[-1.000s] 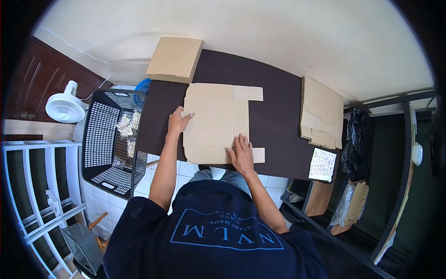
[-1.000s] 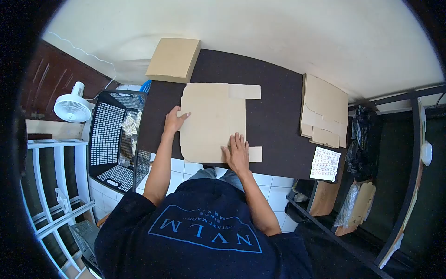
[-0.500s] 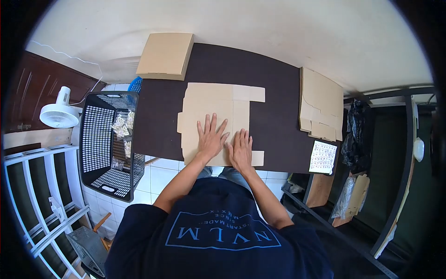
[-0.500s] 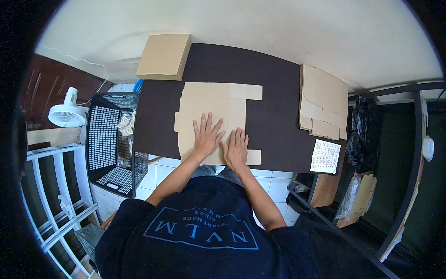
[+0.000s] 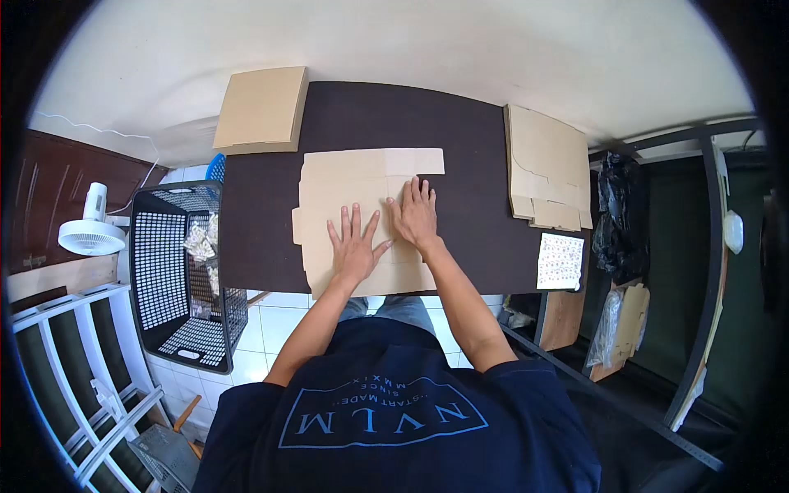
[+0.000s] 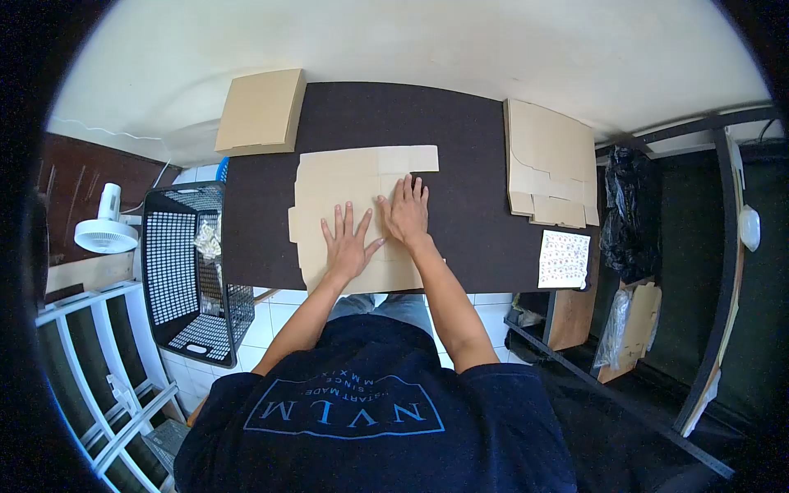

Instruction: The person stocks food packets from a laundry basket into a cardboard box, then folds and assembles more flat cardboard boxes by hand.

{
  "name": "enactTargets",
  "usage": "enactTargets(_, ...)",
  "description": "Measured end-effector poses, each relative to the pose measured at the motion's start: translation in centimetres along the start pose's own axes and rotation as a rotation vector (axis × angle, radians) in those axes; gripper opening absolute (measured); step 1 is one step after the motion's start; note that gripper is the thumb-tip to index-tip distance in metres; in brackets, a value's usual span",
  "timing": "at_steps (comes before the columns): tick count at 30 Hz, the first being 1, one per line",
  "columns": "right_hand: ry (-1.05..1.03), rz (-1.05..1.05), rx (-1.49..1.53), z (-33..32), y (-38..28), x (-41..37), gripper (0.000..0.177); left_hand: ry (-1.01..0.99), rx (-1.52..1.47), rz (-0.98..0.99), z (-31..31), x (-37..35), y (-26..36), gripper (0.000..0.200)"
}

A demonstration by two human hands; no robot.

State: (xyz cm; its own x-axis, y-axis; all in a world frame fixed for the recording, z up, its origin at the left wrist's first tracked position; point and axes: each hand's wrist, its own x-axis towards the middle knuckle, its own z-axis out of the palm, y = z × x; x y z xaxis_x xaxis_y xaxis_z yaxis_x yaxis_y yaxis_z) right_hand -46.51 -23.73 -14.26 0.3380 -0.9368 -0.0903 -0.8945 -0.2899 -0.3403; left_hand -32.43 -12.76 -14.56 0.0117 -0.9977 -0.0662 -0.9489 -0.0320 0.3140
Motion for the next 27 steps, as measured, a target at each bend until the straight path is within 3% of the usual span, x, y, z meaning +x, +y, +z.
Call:
enactTargets(8, 0.054, -0.045, -0.035, 0.3, -0.6, -8.1, 0.063, -0.06, 0.018, -0.044, 0.3, -0.2, -0.1, 0.075)
enactTargets(11, 0.044, -0.024, -0.036, 0.1, -0.9, -11.0, 0.061, 0.056, 0.0, 0.008, 1.0, -0.2, -0.5, 0.076)
enactTargets(13, 0.09, -0.042, -0.028, -0.3, -1.0, -12.4, 0.057, -0.012, -0.006, -0.02, 0.8, -0.2, -0.4, 0.076)
enactTargets(16, -0.069, 0.001, 0.013, -2.0, -1.1, -13.6, 0.04, 0.077, -0.039, 0.008, 0.5, -0.4, -0.5, 0.071)
enactTargets(19, -0.061, 0.154, 0.139, -4.0, -1.4, -14.8, 0.033, 0.102, -0.212, 0.027, -0.8, -0.1, -2.6, 0.068)
enactTargets(20, 0.07, 0.158, 0.198, -2.6, -0.4, -15.5, 0.034, 0.109, -0.211, 0.024, -1.4, 0.0, -3.7, 0.068)
enactTargets(22, 0.12, 0.127, 0.232, -2.9, -1.4, -16.5, 0.038, 0.356, -0.37, -0.349, -3.2, -0.7, -6.5, 0.058)
enactTargets(24, 0.116, 0.079, 0.273, -3.2, -2.8, -17.3, 0.059, 0.362, -0.365, -0.609, -4.7, -0.8, -9.4, 0.057)
enactTargets(25, 0.118, 0.077, 0.274, -3.1, -3.7, -17.4, 0.059, 0.364, -0.364, -0.609, -4.9, -0.4, -11.1, 0.057)
enactTargets(27, 0.148, 0.065, 0.322, -2.5, -5.6, -17.5, 0.069, 0.113, -0.563, -0.563, -5.2, 0.1, -13.3, 0.056)
